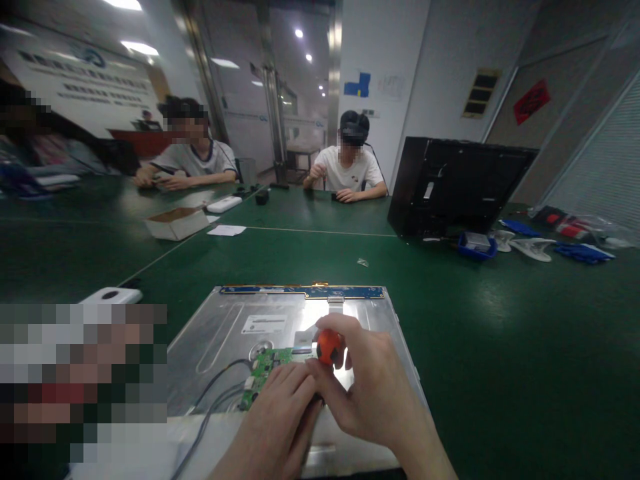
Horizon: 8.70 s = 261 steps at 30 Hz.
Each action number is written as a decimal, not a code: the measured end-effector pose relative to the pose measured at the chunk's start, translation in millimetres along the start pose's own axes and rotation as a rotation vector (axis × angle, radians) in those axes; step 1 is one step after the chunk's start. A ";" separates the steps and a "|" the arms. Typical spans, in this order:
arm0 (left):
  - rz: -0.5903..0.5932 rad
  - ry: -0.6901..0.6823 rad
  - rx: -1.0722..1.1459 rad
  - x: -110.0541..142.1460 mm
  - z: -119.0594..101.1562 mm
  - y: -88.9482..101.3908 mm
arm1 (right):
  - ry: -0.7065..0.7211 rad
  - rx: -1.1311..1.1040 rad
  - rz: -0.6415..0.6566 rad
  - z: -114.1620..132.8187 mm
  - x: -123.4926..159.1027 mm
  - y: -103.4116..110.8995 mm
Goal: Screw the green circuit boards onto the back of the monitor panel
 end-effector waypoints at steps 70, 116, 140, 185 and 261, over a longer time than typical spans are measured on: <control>-0.032 -0.013 -0.047 0.7 -2.0 4.5 | 0.055 -0.046 -0.002 4.5 -3.6 3.3; -0.005 0.010 -0.003 0.4 0.9 3.2 | -0.007 0.005 -0.063 -1.7 1.7 3.5; -0.015 0.011 -0.005 1.9 1.1 2.5 | 0.044 0.019 0.008 4.3 -3.4 2.9; -0.017 0.004 -0.028 -0.2 0.4 3.2 | 0.016 -0.067 -0.032 -0.3 1.8 3.2; -0.034 -0.015 -0.030 1.9 -0.9 3.8 | 0.065 -0.077 -0.019 8.9 -5.2 8.3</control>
Point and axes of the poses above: each hand's wrist, its own x-axis away from the middle knuckle, its own y-axis out of the back of the hand, z = x × y, the point moved 10 cm from there along -x, towards the middle knuckle, and after that the axes turned 4 degrees about z, right-handed, at the moved point
